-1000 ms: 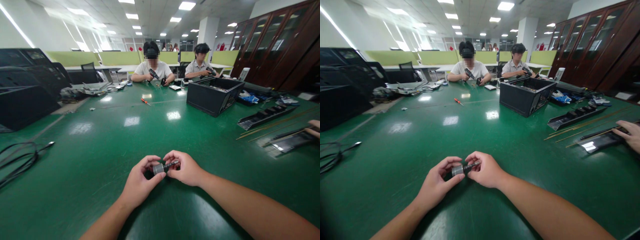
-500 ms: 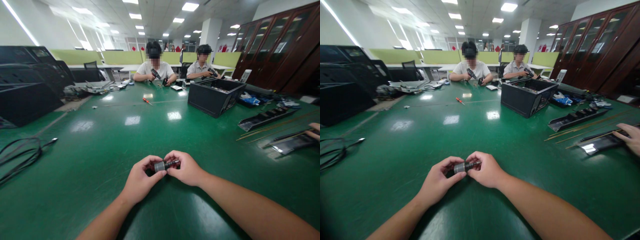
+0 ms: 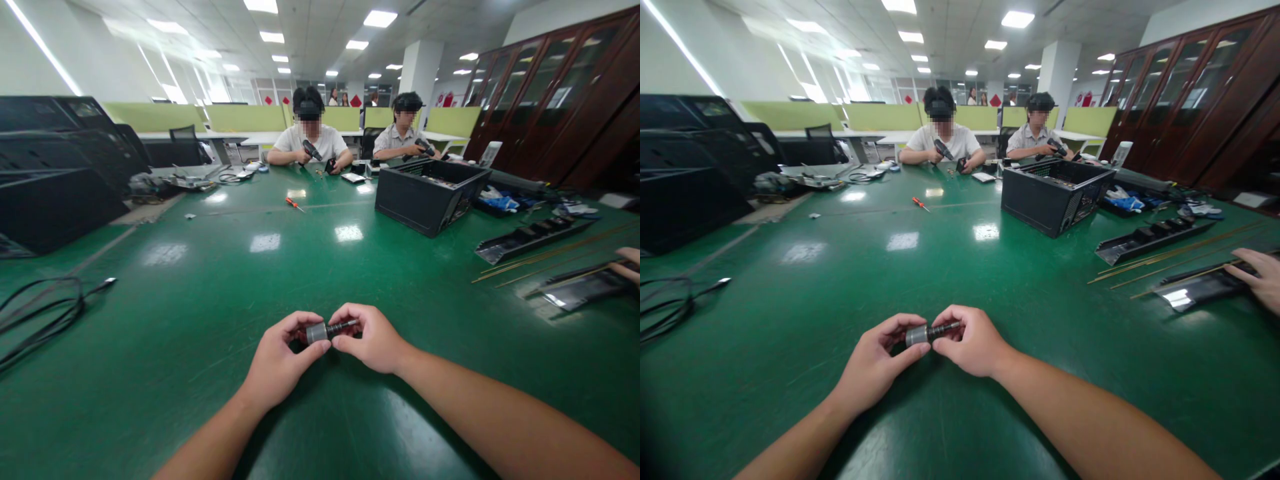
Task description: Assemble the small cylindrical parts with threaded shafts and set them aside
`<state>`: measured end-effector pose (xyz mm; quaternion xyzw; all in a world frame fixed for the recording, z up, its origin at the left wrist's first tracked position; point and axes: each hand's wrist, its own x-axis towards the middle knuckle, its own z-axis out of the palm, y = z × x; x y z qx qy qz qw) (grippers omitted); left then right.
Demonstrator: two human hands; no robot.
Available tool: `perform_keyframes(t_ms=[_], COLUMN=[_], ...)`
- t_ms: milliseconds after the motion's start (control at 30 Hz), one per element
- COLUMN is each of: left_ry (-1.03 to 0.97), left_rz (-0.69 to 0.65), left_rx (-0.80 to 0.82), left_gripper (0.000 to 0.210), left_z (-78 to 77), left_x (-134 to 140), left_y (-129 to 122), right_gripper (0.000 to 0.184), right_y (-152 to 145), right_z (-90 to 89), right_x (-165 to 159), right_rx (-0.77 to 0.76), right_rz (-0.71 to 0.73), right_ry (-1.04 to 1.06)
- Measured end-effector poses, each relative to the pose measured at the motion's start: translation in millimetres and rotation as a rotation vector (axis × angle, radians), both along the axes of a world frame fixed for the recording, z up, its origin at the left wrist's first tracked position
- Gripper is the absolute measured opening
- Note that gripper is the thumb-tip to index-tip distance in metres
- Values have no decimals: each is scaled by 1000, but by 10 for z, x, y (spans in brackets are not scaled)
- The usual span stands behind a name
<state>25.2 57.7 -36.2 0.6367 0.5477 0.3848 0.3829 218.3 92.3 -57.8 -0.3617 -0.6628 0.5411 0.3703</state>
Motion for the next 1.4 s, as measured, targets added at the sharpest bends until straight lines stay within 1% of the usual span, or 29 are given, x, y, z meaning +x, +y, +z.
perform_keyframes(t_ms=[767, 1133, 1400], left_ry=[11, 17, 9], left_rz=[9, 23, 23], left_rx=[1, 2, -11], left_gripper=[32, 34, 34], left_z=[-18, -23, -17], left_x=[13, 9, 24], left_y=[-15, -24, -6], right_gripper=[13, 13, 13], right_y=[14, 16, 23], right_z=[-18, -9, -11], right_x=[-8, -4, -5], right_rx=[-4, -39, -21], right_rz=[-8, 1, 2], right_ry=[27, 69, 73])
